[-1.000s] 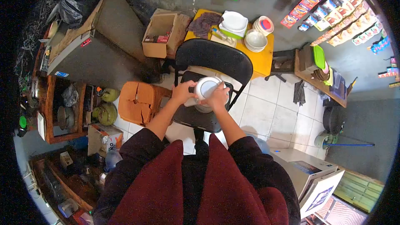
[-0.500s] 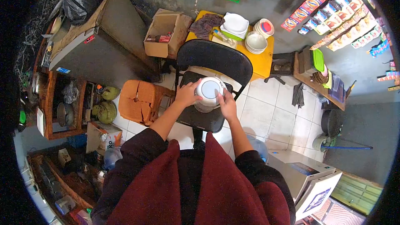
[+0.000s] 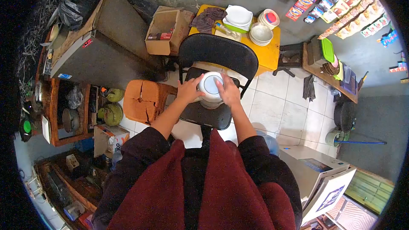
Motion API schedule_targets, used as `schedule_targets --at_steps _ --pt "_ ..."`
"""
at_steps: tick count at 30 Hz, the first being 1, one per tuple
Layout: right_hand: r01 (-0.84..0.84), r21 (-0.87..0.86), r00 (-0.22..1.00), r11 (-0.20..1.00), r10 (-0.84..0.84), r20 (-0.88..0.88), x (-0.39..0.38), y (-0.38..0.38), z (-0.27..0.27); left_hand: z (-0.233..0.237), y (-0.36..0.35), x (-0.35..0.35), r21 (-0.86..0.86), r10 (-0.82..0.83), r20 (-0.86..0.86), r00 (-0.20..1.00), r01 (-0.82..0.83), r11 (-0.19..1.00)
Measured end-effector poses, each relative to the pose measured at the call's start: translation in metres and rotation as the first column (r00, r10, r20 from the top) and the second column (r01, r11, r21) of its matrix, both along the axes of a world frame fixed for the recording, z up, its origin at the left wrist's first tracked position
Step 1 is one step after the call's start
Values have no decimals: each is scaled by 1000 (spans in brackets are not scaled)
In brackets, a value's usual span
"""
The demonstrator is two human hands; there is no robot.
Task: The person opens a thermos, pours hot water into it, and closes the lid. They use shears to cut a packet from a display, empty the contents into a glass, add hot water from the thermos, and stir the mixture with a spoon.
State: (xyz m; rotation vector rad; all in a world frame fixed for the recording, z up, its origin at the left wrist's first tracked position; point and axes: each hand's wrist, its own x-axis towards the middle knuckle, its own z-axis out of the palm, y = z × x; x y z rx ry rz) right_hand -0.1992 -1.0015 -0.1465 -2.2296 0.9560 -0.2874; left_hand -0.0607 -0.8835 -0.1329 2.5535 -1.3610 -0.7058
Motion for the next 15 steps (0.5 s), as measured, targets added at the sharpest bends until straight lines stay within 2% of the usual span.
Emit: schedule_targets --at_steps 2,3,5,7,9,10,11,13,14,15 --pt "100 -3 992 995 -99 79 -10 5 -5 2 0 -1 -1 -2 14 1000 2 1000" --pt "97 -5 992 995 -96 83 -10 8 -1 4 0 -3 11 6 1 1000 -6 1000" --pt "194 45 981 980 -193 -18 -10 13 6 6 1 -3 23 16 -10 1000 -16 1000" --pt "228 61 974 972 -227 -23 -6 13 5 4 1 -3 12 30 -17 999 -29 999" --pt "443 119 895 889 -446 -1 -2 16 4 5 0 -5 31 28 -31 999 -27 999" --pt "435 193 900 880 -431 -61 -4 21 14 5 0 -4 53 32 -45 998 -29 998" --pt "434 191 900 880 -431 -57 -5 24 4 6 0 -4 50 32 -43 999 -30 998" --pt "302 -27 938 953 -292 187 -6 30 -19 2 2 -4 12 66 -79 995 -65 998" --pt "257 82 950 963 -268 163 -7 27 -22 1 2 -5 12 66 -81 994 -66 998" --pt "256 83 951 963 -267 159 -8 23 -22 1 3 -7 25 70 -88 994 -68 997"
